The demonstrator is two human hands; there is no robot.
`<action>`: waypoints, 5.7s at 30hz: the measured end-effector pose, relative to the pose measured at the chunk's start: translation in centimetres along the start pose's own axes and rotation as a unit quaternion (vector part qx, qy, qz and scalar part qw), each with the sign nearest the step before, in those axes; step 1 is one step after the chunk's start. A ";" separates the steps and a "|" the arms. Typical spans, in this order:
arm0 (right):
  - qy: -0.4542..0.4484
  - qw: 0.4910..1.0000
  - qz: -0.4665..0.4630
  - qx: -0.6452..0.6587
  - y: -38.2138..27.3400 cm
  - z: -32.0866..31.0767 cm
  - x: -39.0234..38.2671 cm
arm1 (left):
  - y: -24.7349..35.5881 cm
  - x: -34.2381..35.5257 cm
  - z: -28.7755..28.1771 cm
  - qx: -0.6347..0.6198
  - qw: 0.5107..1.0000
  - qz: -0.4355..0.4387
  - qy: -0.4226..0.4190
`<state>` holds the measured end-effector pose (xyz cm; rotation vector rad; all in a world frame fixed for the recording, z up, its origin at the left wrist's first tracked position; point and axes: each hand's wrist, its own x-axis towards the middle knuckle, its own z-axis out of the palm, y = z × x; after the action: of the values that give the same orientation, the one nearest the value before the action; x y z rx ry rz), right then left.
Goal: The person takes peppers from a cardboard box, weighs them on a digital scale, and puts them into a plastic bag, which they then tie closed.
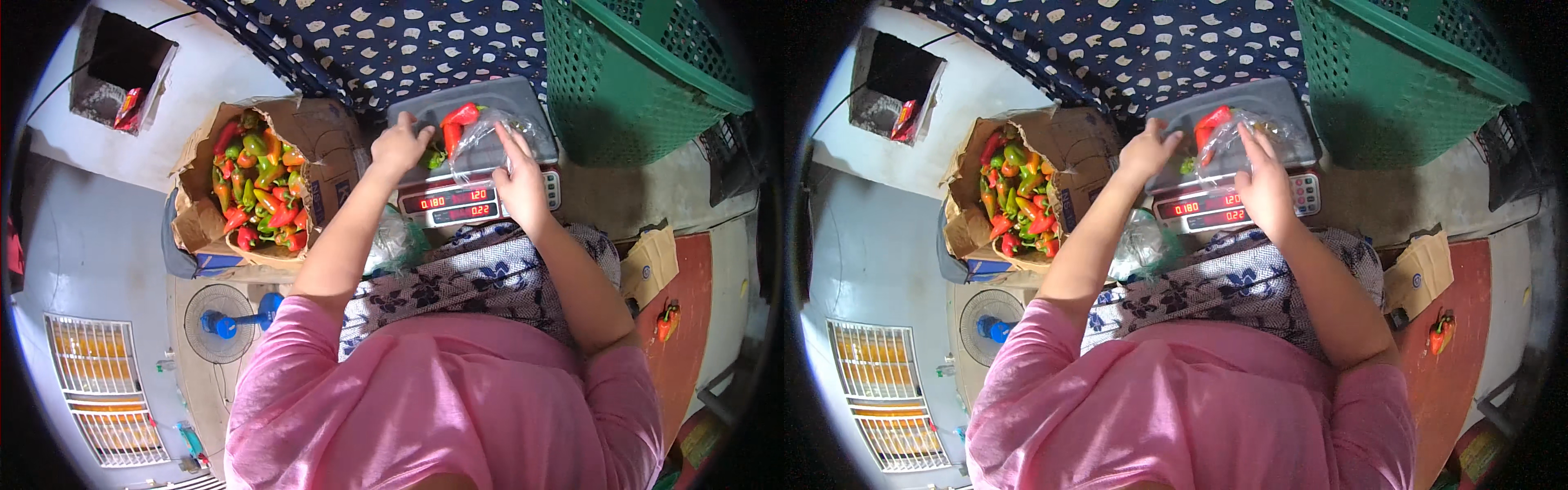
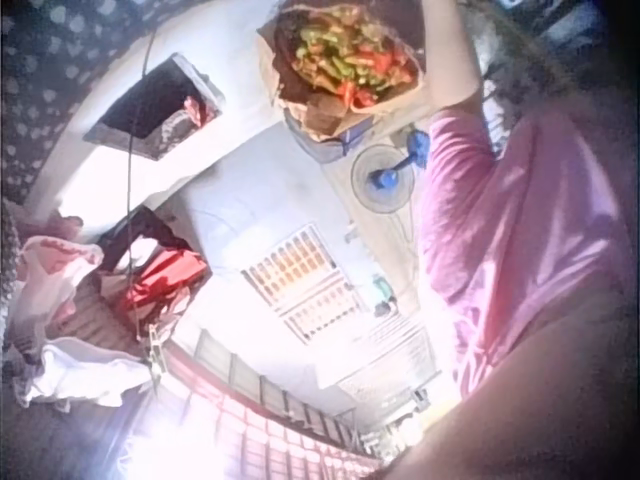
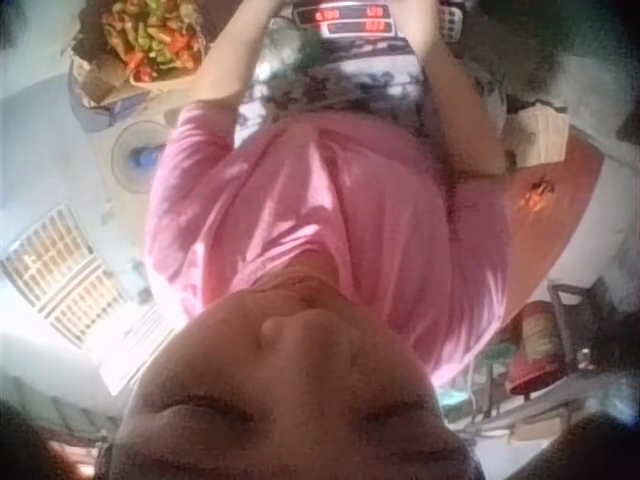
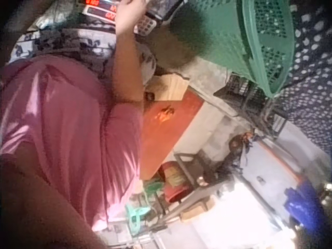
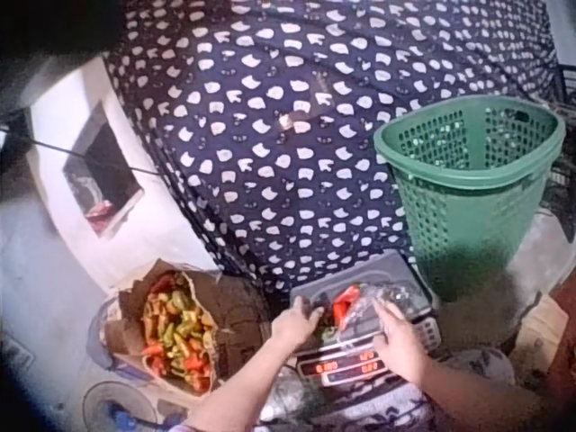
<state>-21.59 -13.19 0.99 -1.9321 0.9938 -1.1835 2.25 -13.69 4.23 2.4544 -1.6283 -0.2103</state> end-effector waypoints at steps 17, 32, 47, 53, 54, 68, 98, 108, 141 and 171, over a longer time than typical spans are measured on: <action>-0.033 0.999 0.004 -0.004 0.1 -0.3 0.4 | 3.3 -8.1 -3.9 -0.623 0.746 0.068 -0.226; -0.071 0.993 -0.007 -0.094 -2.1 -0.9 -0.5 | 10.0 -0.8 4.8 -0.219 0.888 0.399 -0.071; -0.039 0.999 -0.003 -0.020 -2.0 -1.0 -0.1 | 10.9 -0.1 6.3 -0.101 0.872 0.473 0.074; -0.024 0.998 -0.062 -0.016 -1.9 0.4 -0.5 | 9.5 -0.9 6.2 -0.178 0.905 0.369 0.117; -0.029 0.997 -0.073 -0.003 -2.2 0.6 -0.5 | 9.4 -0.4 6.3 -0.187 0.888 0.402 0.123; -0.045 0.997 -0.061 -0.003 -2.8 1.1 -1.9 | 11.2 0.6 7.7 0.104 0.845 0.452 0.268; -0.091 0.993 0.044 0.060 -0.8 0.1 -0.1 | -4.2 -1.9 1.9 -0.195 0.978 0.073 -0.014; -0.075 0.996 0.034 0.029 -0.7 -0.8 0.2 | -1.3 -3.1 3.4 0.021 0.996 0.043 -0.069; -0.100 0.994 -0.044 0.014 -3.0 0.8 -1.9 | 7.6 -0.1 5.0 -0.094 0.984 0.150 -0.004; -0.088 0.993 0.015 0.075 -2.6 -0.5 -0.3 | -3.8 3.0 -0.9 -0.075 0.997 0.015 -0.022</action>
<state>-21.51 -11.69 3.19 -1.8590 0.8155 -1.0214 7.05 -14.98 4.21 2.3278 -1.6043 -0.3705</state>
